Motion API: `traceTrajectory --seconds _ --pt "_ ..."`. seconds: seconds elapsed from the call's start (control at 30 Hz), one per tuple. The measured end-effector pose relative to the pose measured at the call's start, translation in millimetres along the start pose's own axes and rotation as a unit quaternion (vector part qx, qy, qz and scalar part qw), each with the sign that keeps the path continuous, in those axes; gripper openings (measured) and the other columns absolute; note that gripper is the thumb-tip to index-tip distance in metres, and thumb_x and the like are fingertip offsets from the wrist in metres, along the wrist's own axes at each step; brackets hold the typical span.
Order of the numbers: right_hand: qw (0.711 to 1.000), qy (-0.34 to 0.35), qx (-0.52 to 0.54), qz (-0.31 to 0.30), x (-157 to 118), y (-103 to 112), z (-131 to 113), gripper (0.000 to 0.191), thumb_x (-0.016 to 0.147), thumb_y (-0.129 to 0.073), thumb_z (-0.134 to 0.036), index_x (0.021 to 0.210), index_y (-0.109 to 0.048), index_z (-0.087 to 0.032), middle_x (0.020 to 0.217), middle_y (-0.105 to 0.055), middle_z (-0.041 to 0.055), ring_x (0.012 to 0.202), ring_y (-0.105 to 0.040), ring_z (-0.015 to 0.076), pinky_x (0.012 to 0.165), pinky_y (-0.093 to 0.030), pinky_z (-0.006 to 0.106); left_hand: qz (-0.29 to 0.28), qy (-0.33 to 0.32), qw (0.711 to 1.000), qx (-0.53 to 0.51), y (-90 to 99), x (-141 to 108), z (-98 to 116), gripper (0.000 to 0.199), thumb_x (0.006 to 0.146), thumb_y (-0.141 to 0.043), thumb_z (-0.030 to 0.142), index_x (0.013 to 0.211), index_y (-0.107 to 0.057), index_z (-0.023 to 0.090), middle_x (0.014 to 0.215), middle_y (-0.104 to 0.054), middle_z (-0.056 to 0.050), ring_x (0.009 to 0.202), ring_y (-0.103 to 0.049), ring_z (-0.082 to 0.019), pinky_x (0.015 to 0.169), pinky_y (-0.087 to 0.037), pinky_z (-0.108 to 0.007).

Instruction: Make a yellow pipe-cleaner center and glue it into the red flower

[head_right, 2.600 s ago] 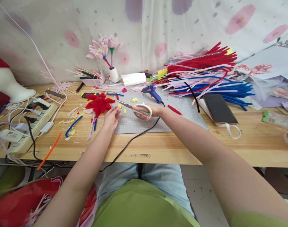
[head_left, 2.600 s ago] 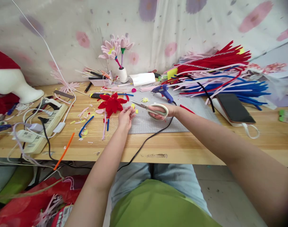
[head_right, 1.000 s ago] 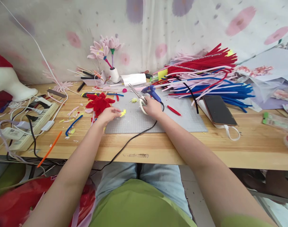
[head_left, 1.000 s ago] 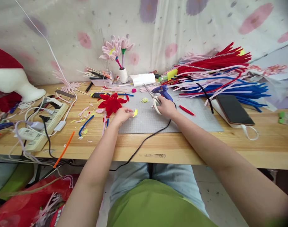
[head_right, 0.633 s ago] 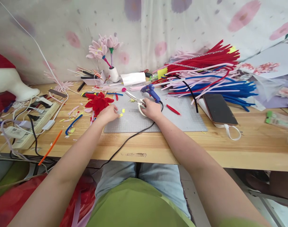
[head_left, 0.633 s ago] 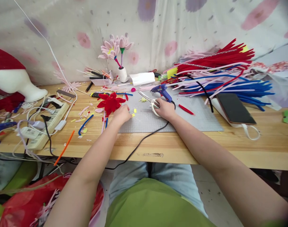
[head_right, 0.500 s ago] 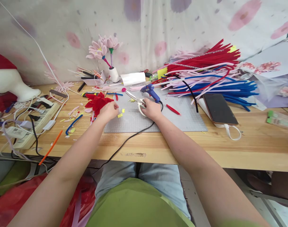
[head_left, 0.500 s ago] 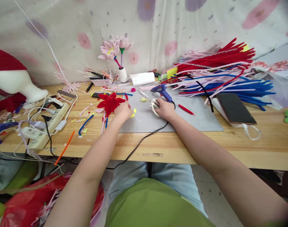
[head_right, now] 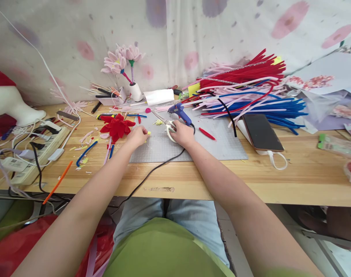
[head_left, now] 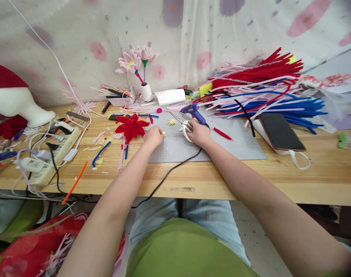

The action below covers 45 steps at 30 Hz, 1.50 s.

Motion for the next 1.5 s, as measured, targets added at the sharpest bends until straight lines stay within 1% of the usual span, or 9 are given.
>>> traceTrajectory --seconds 0.13,0.23,0.37,0.47,0.53,0.67,0.8,0.97,1.5 --pt "1.0 -0.003 0.005 -0.003 -0.9 1.2 0.0 0.029 0.078 -0.049 -0.042 0.098 -0.054 -0.02 0.097 -0.065 0.0105 0.089 -0.06 0.0249 0.067 -0.039 0.028 0.011 -0.023 0.999 -0.044 0.6 0.3 -4.8 0.023 0.057 -0.07 0.011 0.064 -0.051 0.02 0.071 -0.059 -0.002 0.079 -0.058 -0.019 0.081 -0.042 -0.034" --pt "1.0 -0.009 0.011 -0.008 -1.0 3.8 -0.3 0.031 0.078 -0.05 -0.043 0.098 -0.053 -0.021 0.097 -0.064 0.0105 0.089 -0.059 0.0253 0.069 -0.04 0.029 0.018 -0.017 0.987 -0.156 6.8 1.6 -8.6 0.026 0.057 -0.071 0.01 0.069 -0.051 0.019 0.066 -0.057 0.001 0.071 -0.057 -0.016 0.075 -0.045 -0.031" --pt "0.999 -0.01 0.041 -0.028 1.9 10.2 -2.6 0.043 0.074 -0.055 -0.052 0.101 -0.052 -0.02 0.097 -0.062 0.0096 0.087 -0.058 0.0238 0.069 -0.04 0.029 -0.027 0.016 0.93 -0.365 21.2 -1.4 -10.9 0.026 0.061 -0.069 0.009 0.076 -0.05 0.017 0.067 -0.058 0.001 0.066 -0.061 -0.014 0.061 -0.049 -0.028" --pt "0.991 0.032 0.084 -0.102 5.0 15.1 -6.9 0.048 0.07 -0.056 -0.06 0.094 -0.053 -0.018 0.087 -0.06 0.0056 0.078 -0.055 0.0189 0.065 -0.039 0.027 -0.075 0.039 0.891 -0.446 28.6 -5.8 -13.4 0.025 0.063 -0.068 0.008 0.08 -0.051 0.014 0.072 -0.062 -0.002 0.068 -0.065 -0.015 0.058 -0.05 -0.025" --pt "0.962 0.085 0.152 -0.209 4.7 16.9 -11.4 0.05 0.07 -0.056 -0.063 0.087 -0.053 -0.016 0.079 -0.058 0.0031 0.071 -0.053 0.0148 0.062 -0.04 0.025 -0.1 0.062 0.876 -0.468 28.6 -7.7 -17.9 0.025 0.063 -0.068 0.006 0.081 -0.052 0.013 0.073 -0.063 -0.003 0.069 -0.066 -0.015 0.058 -0.05 -0.023" --pt "0.842 0.128 0.279 -0.444 -1.8 22.8 -15.9 0.056 0.07 -0.054 -0.067 0.085 -0.053 -0.014 0.073 -0.055 0.0023 0.059 -0.052 0.0097 0.053 -0.041 0.022 -0.142 0.095 0.851 -0.496 21.2 -7.3 -28.8 0.026 0.063 -0.068 0.002 0.082 -0.053 0.011 0.075 -0.064 -0.004 0.072 -0.066 -0.015 0.059 -0.052 -0.021" --pt "0.773 0.136 0.287 -0.55 -4.4 30.7 -13.4 0.058 0.077 -0.045 -0.066 0.094 -0.056 -0.012 0.068 -0.057 0.0025 0.052 -0.052 0.0079 0.046 -0.038 0.019 -0.177 0.103 0.837 -0.507 15.8 -6.5 -34.1 0.023 0.065 -0.066 0.001 0.083 -0.055 0.01 0.076 -0.065 -0.005 0.074 -0.066 -0.015 0.056 -0.051 -0.019" --pt "0.74 0.15 0.294 -0.586 -3.3 33.8 -11.8 0.061 0.081 -0.036 -0.066 0.099 -0.056 -0.011 0.068 -0.057 0.0034 0.051 -0.052 0.0072 0.044 -0.037 0.018 -0.187 0.088 0.834 -0.511 17.6 -7.9 -33.1 0.029 0.064 -0.068 0.002 0.087 -0.055 0.012 0.075 -0.065 -0.004 0.072 -0.066 -0.015 0.052 -0.051 -0.02" --pt "0.708 0.102 0.329 -0.616 0.4 20.2 -10.2 0.055 0.083 -0.038 -0.061 0.098 -0.056 -0.011 0.071 -0.054 0.003 0.052 -0.051 0.0074 0.046 -0.043 0.019 -0.168 0.02 0.889 -0.426 18.7 -11.1 -28.4 0.036 0.058 -0.073 0.009 0.088 -0.053 0.012 0.072 -0.065 -0.004 0.07 -0.066 -0.017 0.054 -0.052 -0.024"
Point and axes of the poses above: each hand's wrist, its own x-axis towards the middle knuckle, its own y-axis out of the back of the hand, z = x × y, the point moved 3 cm from there along x, towards the middle knuckle
